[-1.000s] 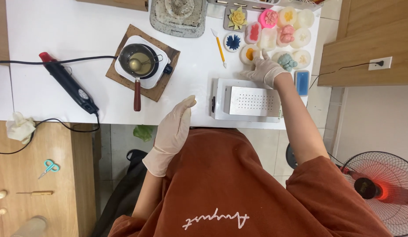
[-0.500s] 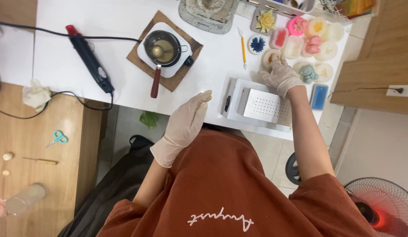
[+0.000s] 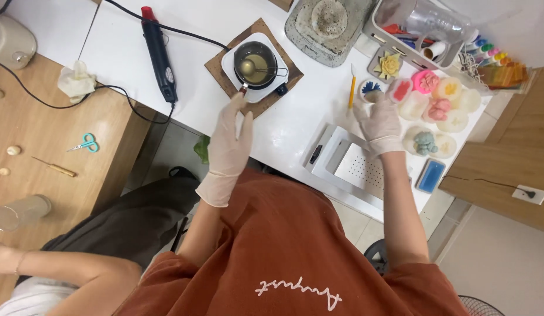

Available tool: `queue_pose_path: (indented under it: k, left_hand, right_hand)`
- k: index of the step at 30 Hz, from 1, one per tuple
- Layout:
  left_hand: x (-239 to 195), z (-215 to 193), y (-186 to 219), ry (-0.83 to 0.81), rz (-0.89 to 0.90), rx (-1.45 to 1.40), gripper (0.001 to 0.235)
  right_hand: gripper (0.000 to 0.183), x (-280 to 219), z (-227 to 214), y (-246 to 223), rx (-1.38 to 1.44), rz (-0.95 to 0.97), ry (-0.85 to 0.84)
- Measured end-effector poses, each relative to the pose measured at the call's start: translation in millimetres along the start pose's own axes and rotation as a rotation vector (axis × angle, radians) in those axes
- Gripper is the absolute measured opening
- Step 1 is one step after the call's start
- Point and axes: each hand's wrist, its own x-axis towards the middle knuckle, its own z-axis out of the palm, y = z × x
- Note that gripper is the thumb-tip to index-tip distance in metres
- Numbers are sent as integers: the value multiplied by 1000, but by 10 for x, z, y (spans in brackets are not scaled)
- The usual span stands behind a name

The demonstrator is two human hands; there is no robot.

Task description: The person stirs a melted substance in a small pot on a hot plate, then pours it into a rectangular mold using a ladle. The workspace includes various molds and tools on a white countertop.

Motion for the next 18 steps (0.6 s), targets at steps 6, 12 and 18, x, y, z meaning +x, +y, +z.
queue_pose_path:
  k: [6, 12, 18]
  left_hand:
    - [151, 51, -547, 89, -61, 223, 59]
    - [334, 210, -829, -107, -443, -64, 63]
    - [403, 384, -1168, -228, -728, -716, 45]
  right_hand:
    - [73, 377, 594, -1379, 588, 93, -85]
    - [33, 808, 1280, -1595, 939, 117, -34]
    - [19, 793, 954, -1972, 670, -299, 15]
